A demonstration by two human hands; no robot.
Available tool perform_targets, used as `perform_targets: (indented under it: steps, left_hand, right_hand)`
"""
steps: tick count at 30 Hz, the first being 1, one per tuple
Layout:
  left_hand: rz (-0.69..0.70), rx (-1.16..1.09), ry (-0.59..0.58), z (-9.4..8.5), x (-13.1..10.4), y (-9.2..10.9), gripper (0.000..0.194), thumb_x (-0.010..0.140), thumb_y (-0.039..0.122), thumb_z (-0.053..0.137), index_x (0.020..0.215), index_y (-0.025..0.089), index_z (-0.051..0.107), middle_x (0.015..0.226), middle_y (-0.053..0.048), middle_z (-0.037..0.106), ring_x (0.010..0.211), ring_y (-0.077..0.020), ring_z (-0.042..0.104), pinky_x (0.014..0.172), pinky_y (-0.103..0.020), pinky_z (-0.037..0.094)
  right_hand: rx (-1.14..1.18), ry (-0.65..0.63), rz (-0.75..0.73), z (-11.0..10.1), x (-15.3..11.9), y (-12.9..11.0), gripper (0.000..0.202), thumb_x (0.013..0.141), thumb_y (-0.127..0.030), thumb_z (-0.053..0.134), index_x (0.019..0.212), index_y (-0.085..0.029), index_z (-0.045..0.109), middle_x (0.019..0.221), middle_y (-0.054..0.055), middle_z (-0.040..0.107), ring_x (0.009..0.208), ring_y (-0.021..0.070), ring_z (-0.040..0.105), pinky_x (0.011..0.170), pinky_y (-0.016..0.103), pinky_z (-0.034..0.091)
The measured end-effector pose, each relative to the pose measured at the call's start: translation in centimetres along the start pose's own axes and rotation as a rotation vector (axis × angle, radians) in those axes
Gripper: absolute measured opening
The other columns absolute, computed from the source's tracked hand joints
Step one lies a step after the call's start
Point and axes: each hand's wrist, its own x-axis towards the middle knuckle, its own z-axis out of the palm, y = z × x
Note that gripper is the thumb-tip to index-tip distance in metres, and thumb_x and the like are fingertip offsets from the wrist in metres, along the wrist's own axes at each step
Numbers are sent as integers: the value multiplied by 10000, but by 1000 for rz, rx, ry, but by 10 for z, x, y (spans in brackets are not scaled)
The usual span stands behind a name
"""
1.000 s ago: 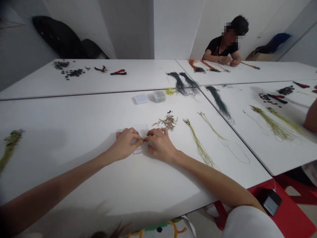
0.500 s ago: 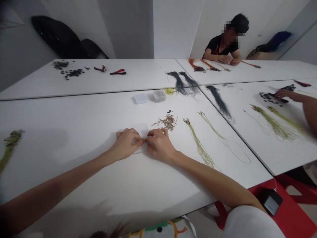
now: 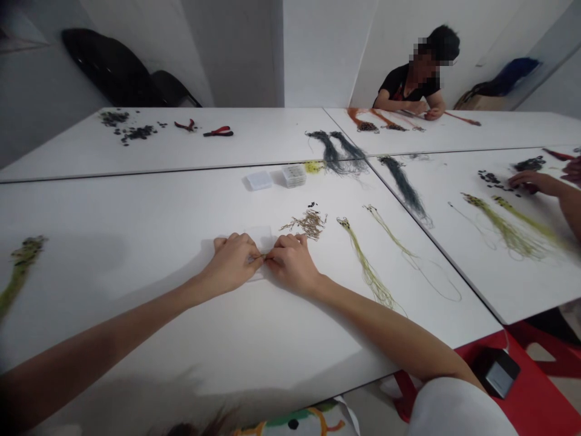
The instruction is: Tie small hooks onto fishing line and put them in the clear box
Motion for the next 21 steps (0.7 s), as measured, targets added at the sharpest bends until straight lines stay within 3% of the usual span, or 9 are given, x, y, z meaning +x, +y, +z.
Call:
perform_targets:
  steps: [9,21]
  left_hand:
    - [13,270,-75,-7,4,7,330,817,209,496,515,168,624,700,-82,581,835,-270,512,773,-420,260]
    - [-60,287,-160,-12,13,9,294,747,212,537,459,182,591,478,-37,540,699,-236,513,746,-400,226]
  right_hand:
    - [102,-84,121,-3,7,0,152,792,-143,651,741,-238,759,757,0,651,794,155,576,849,364,261]
    - [180,-123,123,-6,13,0,159,751,-88,622,700,-198,725,762,-7,693,755,149,597,821,337,275]
